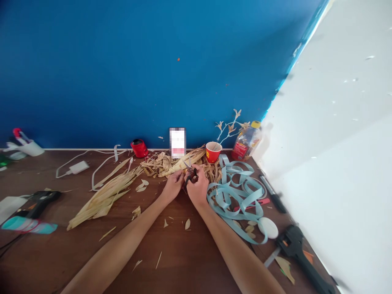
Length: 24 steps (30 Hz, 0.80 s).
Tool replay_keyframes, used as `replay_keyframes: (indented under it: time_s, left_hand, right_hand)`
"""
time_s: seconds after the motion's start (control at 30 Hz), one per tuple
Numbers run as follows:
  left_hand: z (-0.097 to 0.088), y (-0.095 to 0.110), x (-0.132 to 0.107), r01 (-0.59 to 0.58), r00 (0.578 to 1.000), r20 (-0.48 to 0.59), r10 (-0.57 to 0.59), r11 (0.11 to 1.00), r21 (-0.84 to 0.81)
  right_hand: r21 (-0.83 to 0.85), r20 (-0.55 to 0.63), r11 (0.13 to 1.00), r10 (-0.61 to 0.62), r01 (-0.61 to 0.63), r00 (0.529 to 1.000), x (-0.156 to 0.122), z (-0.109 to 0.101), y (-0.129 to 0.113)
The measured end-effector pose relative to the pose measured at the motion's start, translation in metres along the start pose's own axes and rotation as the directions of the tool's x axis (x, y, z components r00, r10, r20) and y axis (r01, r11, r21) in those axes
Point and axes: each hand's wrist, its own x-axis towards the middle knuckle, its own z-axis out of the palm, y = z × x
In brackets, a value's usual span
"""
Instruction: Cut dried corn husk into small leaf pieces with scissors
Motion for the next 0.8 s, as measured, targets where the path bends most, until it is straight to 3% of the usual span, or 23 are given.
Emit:
replay_keyframes:
  time_s: [0.17, 0.3, 0.5, 0.8]
  left_hand:
    - [-0.0019, 0.0003, -0.0009, -0.005, 1.000, 0.006, 0.005, 0.999, 0.034]
    - [-0.0036, 0.0021, -0.0014, -0.004, 0.998, -0.058, 0.007, 0.999, 0.050]
    - [-0.0045, 0.0029, -0.0012, -0.020, 0.997, -0.072, 0.024, 0.998, 0.060]
    - [-0.0047, 0.0092, -0.0025, 0.032, 0.999, 0.005, -0.031, 0.996, -0.086]
  right_hand:
    - [0.082, -0.034, 0.996, 0.029, -0.026, 0.999, 0.0001, 0.0003, -0.0016]
    - [0.124, -0.013, 0.992, 0.009, -0.007, 1.000, -0.0012, 0.0010, -0.0011]
    - [0.165, 0.027, 0.986, 0.027, -0.031, 0.999, -0.0017, 0.0013, 0.0008]
    - [0.170, -0.014, 0.984, 0.061, -0.057, 0.998, 0.0008, 0.0027, 0.0030]
